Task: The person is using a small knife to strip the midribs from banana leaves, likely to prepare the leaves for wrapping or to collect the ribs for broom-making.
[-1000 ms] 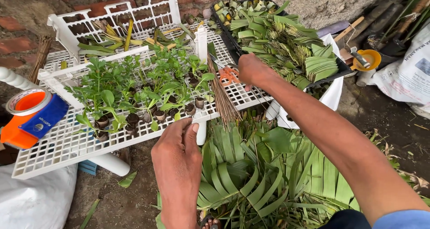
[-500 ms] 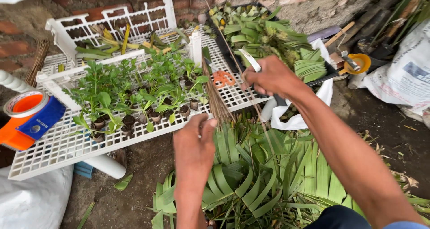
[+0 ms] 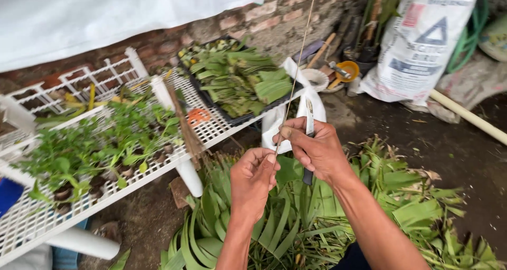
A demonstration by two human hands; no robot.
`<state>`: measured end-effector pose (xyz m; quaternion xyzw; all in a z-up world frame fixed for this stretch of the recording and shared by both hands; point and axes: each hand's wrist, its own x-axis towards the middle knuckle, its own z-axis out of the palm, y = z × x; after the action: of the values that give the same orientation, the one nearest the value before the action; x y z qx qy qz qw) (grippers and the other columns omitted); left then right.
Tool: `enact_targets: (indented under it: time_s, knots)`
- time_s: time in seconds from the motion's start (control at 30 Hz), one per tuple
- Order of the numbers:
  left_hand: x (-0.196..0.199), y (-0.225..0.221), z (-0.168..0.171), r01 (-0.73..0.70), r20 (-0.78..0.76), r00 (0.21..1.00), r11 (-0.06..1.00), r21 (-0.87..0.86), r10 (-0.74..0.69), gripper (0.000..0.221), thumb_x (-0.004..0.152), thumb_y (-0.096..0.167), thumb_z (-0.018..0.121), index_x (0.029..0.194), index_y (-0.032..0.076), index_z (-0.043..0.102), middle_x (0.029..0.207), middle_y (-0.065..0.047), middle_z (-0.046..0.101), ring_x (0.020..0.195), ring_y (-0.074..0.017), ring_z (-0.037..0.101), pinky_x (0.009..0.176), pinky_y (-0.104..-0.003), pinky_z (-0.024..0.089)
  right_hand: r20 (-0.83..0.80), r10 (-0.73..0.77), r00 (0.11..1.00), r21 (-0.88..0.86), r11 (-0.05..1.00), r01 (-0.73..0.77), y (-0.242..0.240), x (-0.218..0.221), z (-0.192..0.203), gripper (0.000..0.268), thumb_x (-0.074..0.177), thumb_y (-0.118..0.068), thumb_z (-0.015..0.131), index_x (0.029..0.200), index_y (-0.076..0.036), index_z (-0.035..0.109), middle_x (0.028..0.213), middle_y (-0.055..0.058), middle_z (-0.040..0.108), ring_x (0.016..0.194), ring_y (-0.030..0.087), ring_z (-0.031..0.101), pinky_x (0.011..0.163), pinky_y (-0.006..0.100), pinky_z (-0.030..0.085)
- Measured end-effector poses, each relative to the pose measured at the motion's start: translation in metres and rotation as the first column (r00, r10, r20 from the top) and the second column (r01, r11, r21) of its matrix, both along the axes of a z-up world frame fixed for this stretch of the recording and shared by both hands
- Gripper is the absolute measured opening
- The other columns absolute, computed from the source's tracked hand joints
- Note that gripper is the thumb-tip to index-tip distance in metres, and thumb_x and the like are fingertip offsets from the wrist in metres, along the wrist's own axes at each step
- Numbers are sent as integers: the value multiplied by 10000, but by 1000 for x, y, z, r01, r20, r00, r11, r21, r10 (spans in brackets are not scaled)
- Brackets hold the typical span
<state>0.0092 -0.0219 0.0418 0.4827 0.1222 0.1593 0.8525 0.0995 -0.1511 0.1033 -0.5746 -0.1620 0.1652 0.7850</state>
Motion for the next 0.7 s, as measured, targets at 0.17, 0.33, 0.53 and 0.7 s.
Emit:
enact_targets:
  time_s: [0.17,0.33,0.53,0.7]
  knots:
    - [4,-44,-9,77,13,997,997,1,-77,134,901,6,728,1009,-70,699,756,-107,634,543,-102,459,463,-241,370,-69,-70,995,66,995,74,-49,-3,-2,200,847,30,710,1031,107,698,933,255,768,372,50,383,277,198,221]
    - [16,-65,-17,78,-26,997,995,-55,-79,120,910,-62,694,1024,-80,660,775,-150,648,512,-119,486,426,-241,386,-104,-122,987,158,978,137,-82,9,-20,136,865,26,704,987,83,688,900,272,757,354,42,371,260,194,214]
    - [33,-67,-20,121,-28,992,990,67,-119,93,939,-31,663,1021,-24,620,728,-121,636,525,-116,479,427,-238,363,-133,-151,980,239,954,179,-101,18,-30,152,907,6,677,1050,56,664,897,239,745,371,38,381,276,176,226]
    - [43,-59,-17,203,-54,979,895,398,-198,137,914,-80,629,1004,-3,697,769,-57,637,678,-132,562,619,-271,473,-125,-251,960,267,923,277,-114,36,-33,215,924,3,668,1130,62,672,876,220,732,365,39,397,264,178,263]
